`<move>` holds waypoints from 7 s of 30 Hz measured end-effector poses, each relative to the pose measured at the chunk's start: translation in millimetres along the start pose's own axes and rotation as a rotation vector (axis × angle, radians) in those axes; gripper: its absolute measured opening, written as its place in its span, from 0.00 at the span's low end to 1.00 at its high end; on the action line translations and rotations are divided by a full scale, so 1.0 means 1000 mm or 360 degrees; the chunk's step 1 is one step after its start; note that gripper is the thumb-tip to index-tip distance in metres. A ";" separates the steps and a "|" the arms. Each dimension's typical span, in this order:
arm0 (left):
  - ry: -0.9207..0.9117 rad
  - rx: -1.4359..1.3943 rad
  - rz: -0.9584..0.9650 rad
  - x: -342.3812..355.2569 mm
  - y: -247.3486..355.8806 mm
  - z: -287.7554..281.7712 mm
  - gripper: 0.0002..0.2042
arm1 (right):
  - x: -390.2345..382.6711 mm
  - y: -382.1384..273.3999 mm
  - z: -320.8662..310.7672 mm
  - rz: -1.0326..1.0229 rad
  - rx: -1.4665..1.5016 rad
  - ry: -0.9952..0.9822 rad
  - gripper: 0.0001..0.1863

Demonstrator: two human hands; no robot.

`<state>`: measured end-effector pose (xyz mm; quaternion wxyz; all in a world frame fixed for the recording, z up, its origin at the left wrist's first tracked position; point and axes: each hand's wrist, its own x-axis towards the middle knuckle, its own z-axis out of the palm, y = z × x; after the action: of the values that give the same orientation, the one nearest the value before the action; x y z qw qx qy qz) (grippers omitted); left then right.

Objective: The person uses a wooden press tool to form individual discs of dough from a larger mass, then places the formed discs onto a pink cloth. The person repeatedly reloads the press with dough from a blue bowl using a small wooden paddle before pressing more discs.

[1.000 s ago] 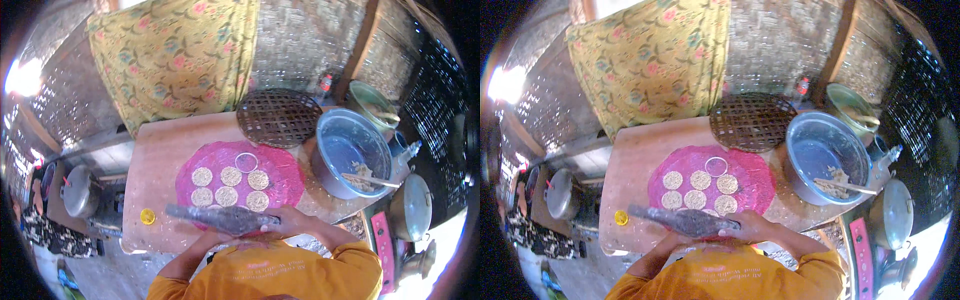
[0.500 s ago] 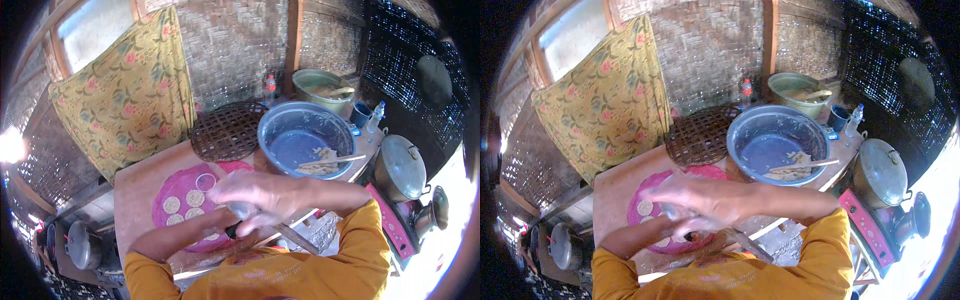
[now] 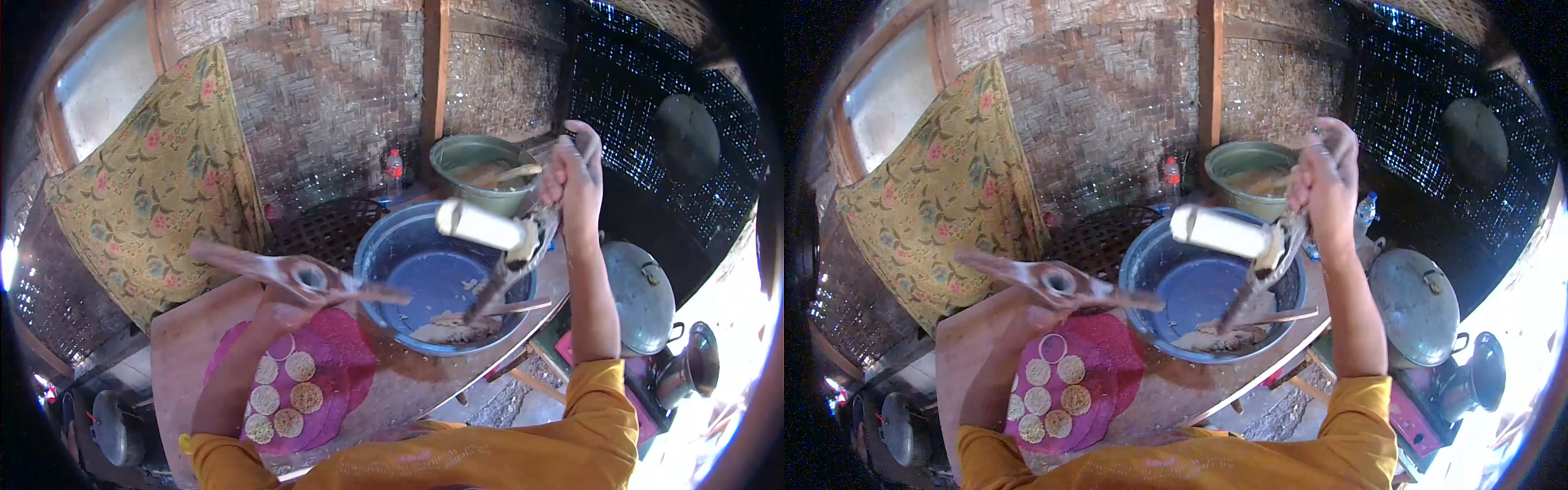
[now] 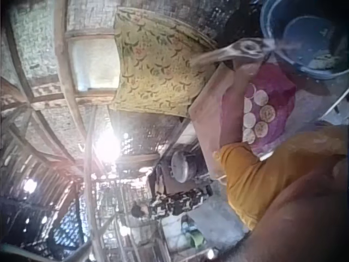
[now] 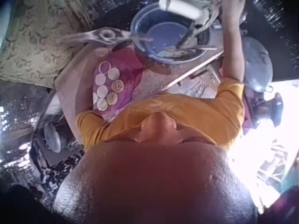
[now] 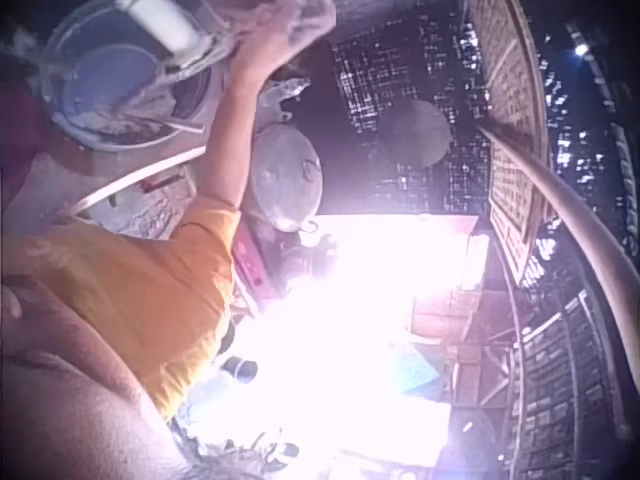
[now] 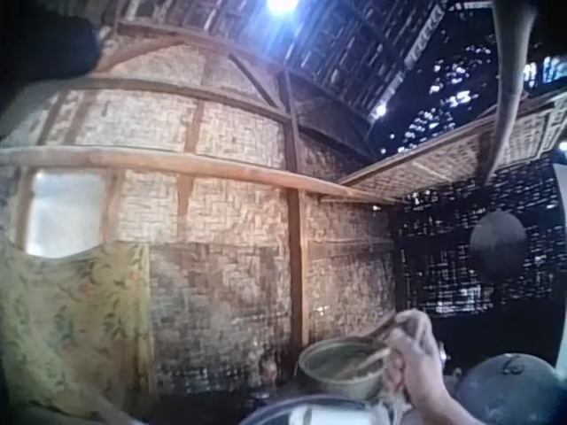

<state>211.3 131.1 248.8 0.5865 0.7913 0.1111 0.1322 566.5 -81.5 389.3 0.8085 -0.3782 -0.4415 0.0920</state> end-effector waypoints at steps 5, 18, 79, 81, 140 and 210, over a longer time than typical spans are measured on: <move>0.1101 0.0752 0.1249 0.071 -0.005 0.082 0.20 | -0.003 0.118 -0.051 0.0173 0.0719 0.0757 0.08; 0.1572 0.1235 0.0994 0.203 -0.042 0.085 0.16 | -0.081 0.137 -0.067 0.0062 -0.2550 -0.2566 0.19; 0.0681 0.1838 0.0797 0.162 0.090 0.102 0.23 | -0.076 -0.001 -0.054 -0.1436 -0.2639 -0.1289 0.22; 0.0901 0.1847 0.0620 0.161 0.082 0.090 0.24 | -0.077 -0.020 -0.063 -0.1332 -0.2673 -0.1233 0.23; 0.1584 0.1917 0.0567 0.194 0.083 0.089 0.13 | -0.116 0.073 -0.047 0.0343 -0.0697 -0.0729 0.22; 0.0694 -0.1402 0.1193 -0.178 0.029 -0.106 0.34 | -0.262 0.192 0.242 0.2552 0.1396 -0.2228 0.60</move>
<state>8.5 158.9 292.3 0.7356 0.4148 -0.1221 0.5214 256.8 53.7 165.9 0.1575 -0.1025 -0.3563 0.9153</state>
